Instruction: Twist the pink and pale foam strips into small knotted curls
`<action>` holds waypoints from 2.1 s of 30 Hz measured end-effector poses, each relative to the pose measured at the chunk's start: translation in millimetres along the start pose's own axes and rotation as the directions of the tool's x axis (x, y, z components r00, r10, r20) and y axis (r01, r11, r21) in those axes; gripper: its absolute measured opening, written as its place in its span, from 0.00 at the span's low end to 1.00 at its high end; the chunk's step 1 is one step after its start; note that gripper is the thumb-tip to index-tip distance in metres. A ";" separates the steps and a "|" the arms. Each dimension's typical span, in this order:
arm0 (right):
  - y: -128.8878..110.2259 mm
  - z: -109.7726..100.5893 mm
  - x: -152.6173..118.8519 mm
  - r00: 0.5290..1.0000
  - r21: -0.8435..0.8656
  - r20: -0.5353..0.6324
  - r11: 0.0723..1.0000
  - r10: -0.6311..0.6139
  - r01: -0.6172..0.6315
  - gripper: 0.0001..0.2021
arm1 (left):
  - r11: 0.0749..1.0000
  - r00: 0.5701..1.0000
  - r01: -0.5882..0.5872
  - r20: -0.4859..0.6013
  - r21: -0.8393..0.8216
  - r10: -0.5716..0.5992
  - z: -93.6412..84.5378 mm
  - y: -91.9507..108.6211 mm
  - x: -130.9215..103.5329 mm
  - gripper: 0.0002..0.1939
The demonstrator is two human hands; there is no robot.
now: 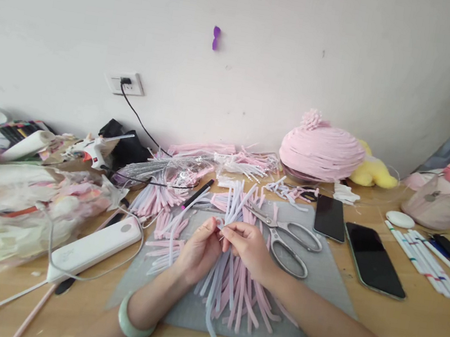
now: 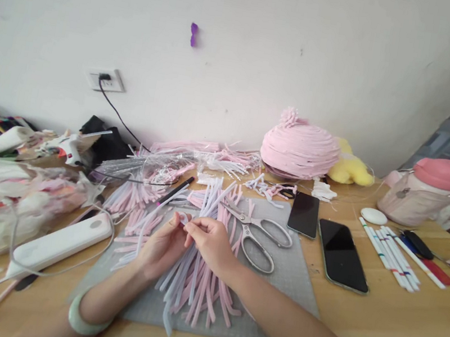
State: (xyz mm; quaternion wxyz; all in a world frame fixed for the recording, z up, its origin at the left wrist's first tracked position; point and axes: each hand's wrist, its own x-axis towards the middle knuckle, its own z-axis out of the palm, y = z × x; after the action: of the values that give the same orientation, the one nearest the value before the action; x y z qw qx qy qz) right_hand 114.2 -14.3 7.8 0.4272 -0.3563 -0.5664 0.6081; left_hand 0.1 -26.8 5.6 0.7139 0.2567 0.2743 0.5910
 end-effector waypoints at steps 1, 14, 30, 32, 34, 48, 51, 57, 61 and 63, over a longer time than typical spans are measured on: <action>0.6 -1.2 0.6 1.000 0.015 -0.012 1.000 0.011 -0.011 0.12 | 1.000 1.000 0.003 0.016 0.021 -0.003 -1.5 0.2 0.8 0.11; -3.9 -13.0 5.8 0.985 -0.266 -0.114 0.960 -0.126 0.092 0.07 | 0.871 0.988 -0.118 -0.027 0.477 0.149 -12.6 4.3 4.9 0.08; 6.9 -2.6 7.2 0.997 0.101 -0.041 0.993 0.060 -0.055 0.15 | 0.985 0.994 -0.058 -0.080 0.160 0.072 -2.8 0.9 -1.0 0.07; 5.7 -2.7 7.4 0.997 0.111 -0.018 0.991 0.081 -0.079 0.15 | 0.978 0.995 -0.054 -0.072 0.200 0.070 -3.1 2.5 -0.9 0.08; 4.6 -3.8 8.1 0.996 0.091 -0.003 0.992 0.092 -0.092 0.14 | 0.958 0.994 -0.066 -0.061 0.279 0.086 -4.4 4.3 0.1 0.08; -24.3 -44.6 6.4 0.895 -0.729 0.351 0.519 -0.277 0.446 0.07 | 0.442 0.987 -0.159 0.142 0.883 0.071 -15.2 12.0 8.3 0.12; -25.1 -47.9 7.3 0.864 -0.736 0.430 0.452 -0.263 0.504 0.06 | 0.332 0.986 -0.167 0.154 0.928 0.065 -16.0 11.9 9.0 0.12; -24.1 -53.0 10.4 0.786 -0.706 0.548 0.346 -0.286 0.618 0.07 | 0.222 0.977 -0.199 0.212 0.955 -0.035 -12.7 14.8 5.3 0.12; -17.4 -50.3 11.4 0.771 -0.704 0.528 0.323 -0.356 0.632 0.09 | 0.306 0.970 -0.175 0.217 0.936 -0.109 -10.8 15.7 1.9 0.12; -13.8 -47.5 10.3 0.777 -0.719 0.483 0.324 -0.404 0.615 0.10 | 0.358 0.972 -0.159 0.211 0.920 -0.109 -9.9 16.3 0.7 0.12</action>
State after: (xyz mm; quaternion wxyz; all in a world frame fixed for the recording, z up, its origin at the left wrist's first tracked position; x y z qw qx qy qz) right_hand 155.4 13.5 17.0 0.3014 -0.2511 -0.9123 0.1175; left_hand -18.1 -22.9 9.8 0.4602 0.6877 0.4699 0.3073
